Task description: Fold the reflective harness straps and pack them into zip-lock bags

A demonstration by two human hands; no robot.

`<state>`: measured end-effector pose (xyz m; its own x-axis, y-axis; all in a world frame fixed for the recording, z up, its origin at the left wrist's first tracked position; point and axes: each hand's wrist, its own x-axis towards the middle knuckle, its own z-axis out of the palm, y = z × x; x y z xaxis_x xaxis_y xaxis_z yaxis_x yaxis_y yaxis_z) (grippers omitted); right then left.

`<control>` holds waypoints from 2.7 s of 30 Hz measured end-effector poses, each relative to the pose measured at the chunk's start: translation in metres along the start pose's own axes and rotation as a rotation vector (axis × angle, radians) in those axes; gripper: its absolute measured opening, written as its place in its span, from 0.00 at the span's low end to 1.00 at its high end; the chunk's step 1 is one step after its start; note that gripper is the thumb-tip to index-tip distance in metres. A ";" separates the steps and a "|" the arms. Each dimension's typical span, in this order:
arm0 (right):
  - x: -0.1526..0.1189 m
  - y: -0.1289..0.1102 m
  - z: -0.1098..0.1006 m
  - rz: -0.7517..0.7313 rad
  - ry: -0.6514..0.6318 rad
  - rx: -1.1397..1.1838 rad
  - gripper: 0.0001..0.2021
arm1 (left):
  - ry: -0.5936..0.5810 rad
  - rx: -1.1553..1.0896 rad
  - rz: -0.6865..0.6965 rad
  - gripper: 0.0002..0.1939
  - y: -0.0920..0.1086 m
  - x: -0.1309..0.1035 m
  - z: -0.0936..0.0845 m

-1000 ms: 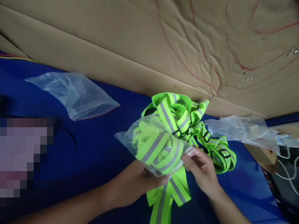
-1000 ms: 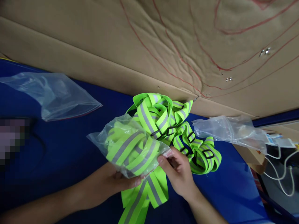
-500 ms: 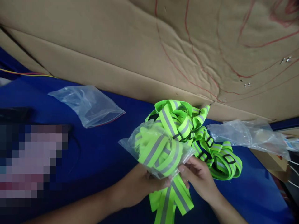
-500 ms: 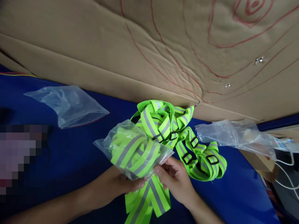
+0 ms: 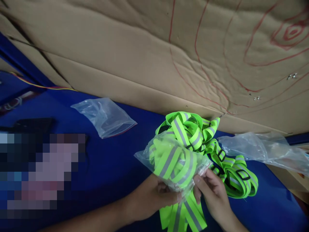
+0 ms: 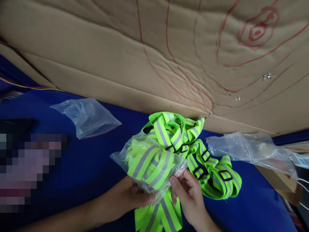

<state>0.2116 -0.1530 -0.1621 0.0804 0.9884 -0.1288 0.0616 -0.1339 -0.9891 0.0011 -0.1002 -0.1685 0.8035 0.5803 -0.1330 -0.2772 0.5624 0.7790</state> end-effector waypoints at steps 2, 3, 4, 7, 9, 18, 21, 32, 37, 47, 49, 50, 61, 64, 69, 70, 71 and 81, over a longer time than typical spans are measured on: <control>0.000 0.003 -0.001 -0.011 0.015 -0.008 0.13 | 0.007 0.001 0.003 0.17 -0.001 0.000 0.000; 0.000 0.004 -0.001 -0.012 0.016 -0.011 0.13 | 0.012 0.007 0.009 0.17 -0.001 0.000 0.001; 0.000 0.004 -0.001 -0.013 0.014 -0.011 0.13 | 0.021 0.008 0.020 0.16 -0.001 -0.001 0.001; 0.001 -0.001 -0.003 -0.025 -0.055 0.006 0.13 | 0.033 0.008 0.046 0.17 -0.002 -0.002 0.002; -0.001 -0.003 -0.004 -0.032 -0.148 -0.025 0.13 | 0.064 0.009 0.018 0.18 -0.004 -0.003 0.002; -0.012 0.020 0.001 -0.067 -0.252 -0.180 0.12 | 0.090 0.104 -0.039 0.24 -0.005 -0.007 0.007; -0.011 0.020 0.000 -0.039 -0.225 -0.115 0.13 | -0.003 0.107 0.047 0.20 -0.003 -0.003 0.005; -0.009 0.003 0.004 0.041 -0.115 -0.074 0.12 | -0.005 0.132 -0.058 0.22 -0.006 -0.004 -0.001; -0.004 -0.012 0.004 -0.012 -0.183 -0.141 0.11 | 0.027 0.121 -0.050 0.18 -0.006 -0.004 -0.002; -0.011 -0.022 0.004 -0.025 -0.308 -0.179 0.04 | 0.120 0.153 -0.084 0.09 0.010 -0.007 0.007; -0.010 -0.022 0.005 -0.008 -0.303 -0.164 0.03 | 0.103 0.162 -0.065 0.07 0.012 -0.006 0.008; -0.010 -0.022 0.005 -0.002 -0.298 -0.154 0.02 | 0.091 0.165 -0.052 0.07 0.012 -0.005 0.008; -0.006 -0.023 0.012 0.046 -0.258 -0.012 0.03 | 0.084 0.254 -0.035 0.04 0.013 -0.003 0.006; -0.006 -0.022 0.010 0.065 -0.277 0.020 0.04 | 0.080 0.221 -0.042 0.04 0.013 -0.003 0.006; -0.003 -0.024 0.007 0.058 -0.277 0.025 0.04 | 0.047 0.226 -0.064 0.08 0.012 -0.005 0.005; -0.002 -0.024 0.007 0.050 -0.266 0.026 0.03 | 0.042 0.248 -0.068 0.09 0.011 -0.005 0.005; -0.002 -0.025 0.007 0.044 -0.253 0.025 0.02 | 0.036 0.270 -0.069 0.10 0.011 -0.006 0.004; -0.003 -0.022 0.002 -0.009 -0.229 -0.105 0.05 | 0.029 0.348 -0.050 0.11 0.012 -0.005 0.003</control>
<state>0.2079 -0.1525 -0.1402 -0.1476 0.9784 -0.1446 0.1650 -0.1198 -0.9790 -0.0045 -0.0983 -0.1564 0.7948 0.5764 -0.1900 -0.0377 0.3593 0.9325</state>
